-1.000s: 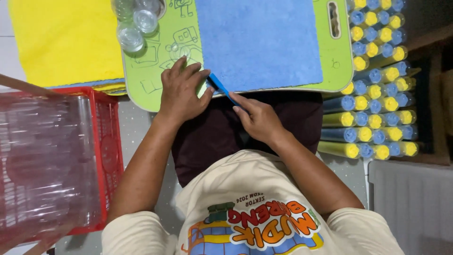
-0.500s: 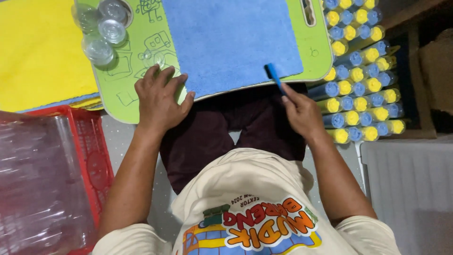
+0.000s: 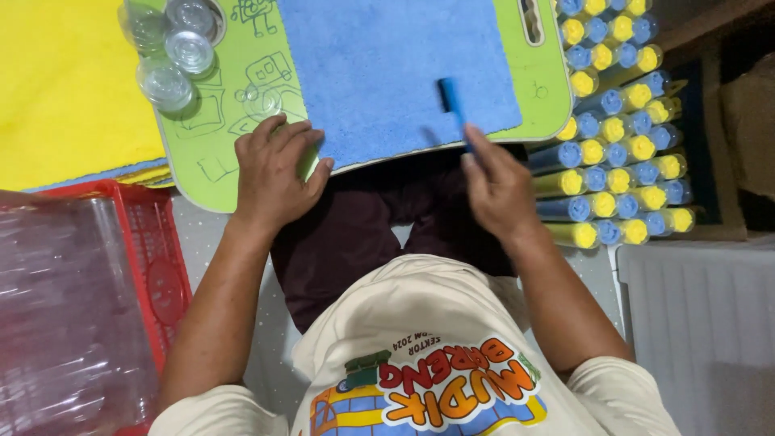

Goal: The person uses a toothbrush to smooth a blue cloth on a green cutting board, then folds and rolls it into a clear plastic tube. The person repeats the process with a yellow cloth, smoothing it with the toothbrush, folding it, and rolling it into a tube.

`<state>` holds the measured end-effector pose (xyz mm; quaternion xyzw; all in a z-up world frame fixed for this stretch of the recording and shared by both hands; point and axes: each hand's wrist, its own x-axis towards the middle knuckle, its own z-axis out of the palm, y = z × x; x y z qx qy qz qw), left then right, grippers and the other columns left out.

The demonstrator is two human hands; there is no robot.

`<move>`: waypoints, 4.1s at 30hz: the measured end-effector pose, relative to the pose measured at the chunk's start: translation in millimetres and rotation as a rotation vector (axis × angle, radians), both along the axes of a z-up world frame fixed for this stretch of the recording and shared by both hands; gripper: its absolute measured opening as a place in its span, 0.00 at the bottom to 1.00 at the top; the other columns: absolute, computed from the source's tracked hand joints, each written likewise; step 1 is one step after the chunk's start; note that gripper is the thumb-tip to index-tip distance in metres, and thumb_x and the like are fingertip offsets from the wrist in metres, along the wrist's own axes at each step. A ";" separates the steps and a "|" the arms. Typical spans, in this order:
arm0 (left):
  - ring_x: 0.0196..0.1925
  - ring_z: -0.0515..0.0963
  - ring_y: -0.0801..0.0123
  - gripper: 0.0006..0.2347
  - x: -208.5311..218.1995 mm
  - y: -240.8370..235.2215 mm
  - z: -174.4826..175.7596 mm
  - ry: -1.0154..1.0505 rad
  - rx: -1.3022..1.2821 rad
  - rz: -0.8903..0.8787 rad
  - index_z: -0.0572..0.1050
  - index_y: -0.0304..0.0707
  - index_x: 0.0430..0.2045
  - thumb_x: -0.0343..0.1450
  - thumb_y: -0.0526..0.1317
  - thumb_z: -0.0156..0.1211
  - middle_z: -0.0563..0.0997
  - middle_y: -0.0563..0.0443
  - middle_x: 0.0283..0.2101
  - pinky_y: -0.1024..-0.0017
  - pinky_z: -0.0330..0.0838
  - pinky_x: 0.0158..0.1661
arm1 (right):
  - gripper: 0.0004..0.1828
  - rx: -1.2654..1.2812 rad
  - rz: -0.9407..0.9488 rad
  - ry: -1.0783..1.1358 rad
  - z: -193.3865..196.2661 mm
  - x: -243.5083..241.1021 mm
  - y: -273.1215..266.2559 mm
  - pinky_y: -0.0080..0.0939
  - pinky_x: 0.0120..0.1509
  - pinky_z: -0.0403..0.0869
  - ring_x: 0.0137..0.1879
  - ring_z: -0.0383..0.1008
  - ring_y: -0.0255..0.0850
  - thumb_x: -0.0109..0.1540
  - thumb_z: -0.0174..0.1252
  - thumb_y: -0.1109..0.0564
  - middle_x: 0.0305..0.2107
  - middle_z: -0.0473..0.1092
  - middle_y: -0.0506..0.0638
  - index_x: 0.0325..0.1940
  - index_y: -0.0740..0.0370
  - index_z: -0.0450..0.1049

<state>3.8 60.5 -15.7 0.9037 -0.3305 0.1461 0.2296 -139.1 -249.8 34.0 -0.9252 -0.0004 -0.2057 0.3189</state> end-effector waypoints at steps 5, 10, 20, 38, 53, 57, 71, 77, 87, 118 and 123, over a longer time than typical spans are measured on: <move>0.60 0.78 0.58 0.13 9.2 0.8 -3.3 -0.011 -0.002 -0.077 0.83 0.58 0.44 0.70 0.55 0.63 0.85 0.60 0.48 0.58 0.66 0.50 | 0.22 -0.198 0.187 0.210 -0.9 30.8 63.4 0.52 0.35 0.77 0.31 0.78 0.53 0.70 0.52 0.53 0.26 0.74 0.50 0.69 0.38 0.72; 0.59 0.79 0.59 0.13 13.1 0.8 1.0 -0.023 0.026 -0.092 0.83 0.59 0.41 0.69 0.57 0.63 0.86 0.61 0.48 0.58 0.67 0.49 | 0.23 -0.159 0.228 0.355 -10.4 37.7 60.9 0.51 0.28 0.73 0.25 0.75 0.52 0.72 0.47 0.53 0.21 0.71 0.50 0.71 0.38 0.70; 0.54 0.79 0.63 0.11 13.5 -1.4 1.0 -0.161 0.032 -0.072 0.82 0.61 0.37 0.69 0.57 0.62 0.85 0.64 0.44 0.62 0.68 0.46 | 0.24 -0.141 -0.155 0.367 -25.1 -16.3 -63.3 0.59 0.57 0.75 0.54 0.77 0.59 0.70 0.57 0.54 0.46 0.78 0.59 0.71 0.38 0.73; 0.63 0.76 0.56 0.10 34.5 -1.0 10.9 0.030 0.122 -0.147 0.83 0.58 0.43 0.73 0.53 0.61 0.85 0.58 0.48 0.54 0.66 0.53 | 0.24 -0.271 0.209 0.343 -0.7 64.3 72.2 0.61 0.38 0.78 0.32 0.79 0.60 0.70 0.46 0.51 0.26 0.74 0.53 0.70 0.35 0.69; 0.61 0.77 0.59 0.11 38.8 -1.9 -0.9 -0.035 0.119 -0.122 0.83 0.62 0.39 0.71 0.57 0.61 0.85 0.61 0.46 0.56 0.66 0.52 | 0.26 -0.185 -0.277 0.532 -12.0 -3.9 -88.0 0.65 0.61 0.72 0.56 0.75 0.64 0.71 0.52 0.50 0.49 0.77 0.62 0.75 0.38 0.68; 0.60 0.78 0.60 0.11 38.1 -2.1 3.7 -0.047 0.107 -0.126 0.84 0.61 0.38 0.71 0.57 0.60 0.85 0.61 0.45 0.57 0.66 0.51 | 0.26 -0.118 -0.316 0.337 -7.5 -1.4 -93.3 0.63 0.62 0.72 0.58 0.74 0.62 0.73 0.52 0.55 0.54 0.76 0.60 0.77 0.43 0.68; 0.67 0.72 0.54 0.12 57.1 -12.0 9.7 0.144 0.236 -0.134 0.83 0.59 0.45 0.73 0.55 0.59 0.84 0.56 0.51 0.49 0.62 0.56 | 0.26 -0.249 0.217 0.523 4.4 92.2 60.2 0.68 0.44 0.77 0.39 0.79 0.64 0.70 0.43 0.49 0.30 0.74 0.56 0.73 0.32 0.64; 0.66 0.72 0.54 0.13 55.9 -9.3 4.3 0.145 0.257 -0.102 0.83 0.63 0.46 0.73 0.57 0.58 0.84 0.58 0.52 0.49 0.61 0.57 | 0.25 -0.260 0.007 0.638 -2.3 57.1 -10.3 0.68 0.54 0.75 0.49 0.78 0.64 0.70 0.45 0.47 0.38 0.76 0.58 0.72 0.31 0.66; 0.65 0.74 0.53 0.13 56.4 -11.6 13.9 0.173 0.227 -0.126 0.83 0.61 0.45 0.72 0.56 0.59 0.84 0.57 0.51 0.50 0.64 0.54 | 0.29 -0.142 -0.305 0.540 18.0 20.0 -92.8 0.69 0.65 0.69 0.59 0.71 0.69 0.71 0.46 0.53 0.53 0.74 0.66 0.78 0.43 0.63; 0.67 0.73 0.50 0.13 85.3 -23.7 38.8 0.333 0.346 -0.188 0.83 0.57 0.47 0.74 0.53 0.58 0.84 0.53 0.54 0.46 0.65 0.57 | 0.27 -0.136 -0.261 0.494 0.0 47.6 -96.3 0.64 0.62 0.71 0.58 0.73 0.63 0.72 0.50 0.53 0.52 0.75 0.61 0.77 0.41 0.67; 0.63 0.77 0.58 0.08 87.3 -22.5 27.6 0.120 0.159 -0.189 0.84 0.58 0.38 0.74 0.52 0.61 0.85 0.58 0.46 0.55 0.67 0.55 | 0.23 -0.274 0.019 0.281 2.9 89.9 -25.3 0.52 0.45 0.80 0.42 0.81 0.49 0.68 0.54 0.54 0.35 0.78 0.48 0.68 0.43 0.75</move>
